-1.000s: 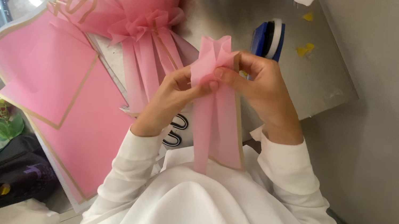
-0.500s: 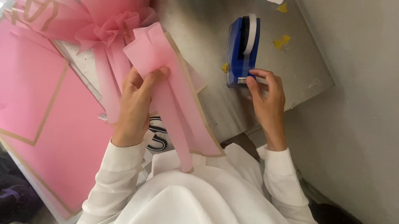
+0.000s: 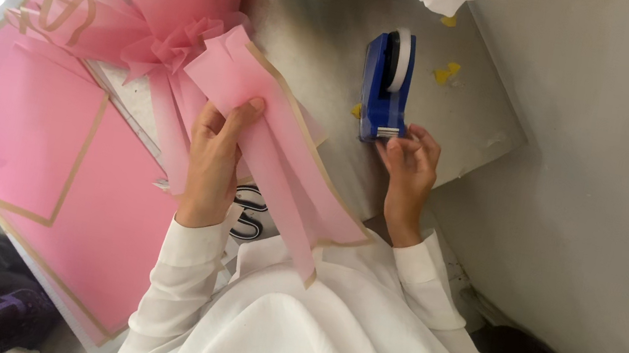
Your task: The person wraps a flower bouquet using pink and white paper, cutting the paper with shears and securing the arrangement with tape.
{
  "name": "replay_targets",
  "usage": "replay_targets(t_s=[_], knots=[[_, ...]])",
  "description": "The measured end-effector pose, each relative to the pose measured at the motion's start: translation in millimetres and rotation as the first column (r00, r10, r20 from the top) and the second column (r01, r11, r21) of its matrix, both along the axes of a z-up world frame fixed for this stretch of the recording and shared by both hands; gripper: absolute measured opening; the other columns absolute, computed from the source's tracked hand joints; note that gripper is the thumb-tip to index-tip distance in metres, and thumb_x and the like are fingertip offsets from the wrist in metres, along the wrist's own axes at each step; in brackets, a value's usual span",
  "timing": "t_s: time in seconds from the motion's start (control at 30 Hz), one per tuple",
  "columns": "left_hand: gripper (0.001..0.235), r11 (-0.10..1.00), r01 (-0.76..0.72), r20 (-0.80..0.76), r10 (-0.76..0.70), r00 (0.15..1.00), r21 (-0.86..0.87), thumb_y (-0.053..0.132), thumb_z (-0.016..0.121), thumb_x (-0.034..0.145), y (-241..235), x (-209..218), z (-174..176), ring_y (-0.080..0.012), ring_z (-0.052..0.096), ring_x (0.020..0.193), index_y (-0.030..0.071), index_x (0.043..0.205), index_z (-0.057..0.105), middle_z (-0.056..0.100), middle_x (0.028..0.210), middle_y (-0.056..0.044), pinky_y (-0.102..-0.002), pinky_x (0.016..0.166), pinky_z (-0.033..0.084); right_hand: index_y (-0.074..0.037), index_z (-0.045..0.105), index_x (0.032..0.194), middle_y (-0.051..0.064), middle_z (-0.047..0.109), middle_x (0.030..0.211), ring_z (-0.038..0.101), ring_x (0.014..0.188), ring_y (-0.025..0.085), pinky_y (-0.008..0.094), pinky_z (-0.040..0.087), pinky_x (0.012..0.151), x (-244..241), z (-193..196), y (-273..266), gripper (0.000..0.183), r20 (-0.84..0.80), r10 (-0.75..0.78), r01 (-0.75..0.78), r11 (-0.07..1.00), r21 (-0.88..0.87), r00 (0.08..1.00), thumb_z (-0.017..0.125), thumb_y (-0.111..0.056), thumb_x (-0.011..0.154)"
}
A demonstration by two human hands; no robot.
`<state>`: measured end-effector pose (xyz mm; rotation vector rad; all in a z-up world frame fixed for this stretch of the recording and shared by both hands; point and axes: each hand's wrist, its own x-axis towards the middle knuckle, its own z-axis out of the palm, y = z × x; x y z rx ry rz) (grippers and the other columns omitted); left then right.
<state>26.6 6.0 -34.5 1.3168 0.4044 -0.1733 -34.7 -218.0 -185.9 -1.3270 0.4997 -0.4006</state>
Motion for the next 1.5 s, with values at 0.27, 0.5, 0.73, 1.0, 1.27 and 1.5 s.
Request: replay_targets(t_s=[0.27,0.5,0.73,1.0,1.27,1.5], knots=[[0.011,1.000,-0.010,0.099,0.011,0.995,-0.009,0.019,0.080,0.089,-1.0,0.1,1.7,-0.0037,0.066,0.083,0.016,0.097,0.072,0.066,0.086,0.007,-0.022,0.078,0.056,0.002,0.065,0.102,0.011,0.041,0.130,0.051,0.126,0.030,0.044,0.057,0.102,-3.7,-14.9,-14.8,0.023,-0.172,0.054,-0.105,0.947,-0.303,0.984,0.072,-0.020,0.104],[0.015,0.994,0.029,0.265,-0.057,0.963,0.107,0.019,0.084,0.088,12.4,-1.4,-0.1,-0.0071,0.064,0.086,0.013,0.098,0.074,0.067,0.089,0.004,-0.028,0.082,0.058,-0.006,0.073,0.106,0.014,0.064,0.109,0.071,0.105,0.030,0.035,0.061,0.080,-13.9,40.9,-59.6,0.025,-0.410,0.354,-0.540,0.592,-0.598,0.841,0.076,-0.031,0.102],[0.020,0.954,0.010,0.385,-0.130,0.914,0.298,0.017,0.084,0.090,3.2,-14.2,14.3,-0.0087,0.060,0.083,0.008,0.102,0.072,0.064,0.084,0.001,-0.030,0.079,0.059,-0.003,0.073,0.108,0.014,0.076,0.102,0.077,0.098,0.021,0.031,0.064,0.085,15.0,237.8,-1.1,0.016,-0.088,0.716,-0.617,0.526,-0.585,0.693,0.074,-0.009,0.093],[0.028,0.849,-0.137,0.515,-0.174,0.839,0.510,0.022,0.083,0.090,1.5,-31.8,45.9,-0.0133,0.058,0.068,0.009,0.089,0.058,0.051,0.073,-0.002,-0.026,0.070,0.060,-0.006,0.051,0.109,0.005,0.062,0.090,0.070,0.080,0.020,0.031,0.059,0.076,42.0,221.6,41.4,0.026,0.061,0.751,-0.204,0.256,-0.945,0.658,0.075,-0.006,0.100],[0.030,0.863,-0.182,0.579,-0.147,0.802,0.471,0.016,0.080,0.092,4.3,-35.7,46.1,-0.0132,0.047,0.064,0.009,0.080,0.053,0.044,0.068,-0.003,-0.025,0.067,0.059,-0.004,0.050,0.107,0.009,0.060,0.091,0.066,0.081,0.024,0.034,0.056,0.076,47.3,213.2,55.9,0.028,0.145,0.756,-0.159,0.314,-0.936,0.638,0.076,0.003,0.097],[0.023,0.822,-0.210,0.609,-0.196,0.769,0.529,0.012,0.079,0.089,6.6,-37.0,39.8,-0.0210,0.059,0.063,0.007,0.084,0.057,0.051,0.070,-0.008,-0.028,0.068,0.060,-0.006,0.049,0.107,0.008,0.062,0.092,0.067,0.083,0.027,0.039,0.055,0.076,50.8,211.2,57.5,0.036,0.125,0.732,-0.128,0.280,-0.952,0.669,0.082,0.001,0.094]])
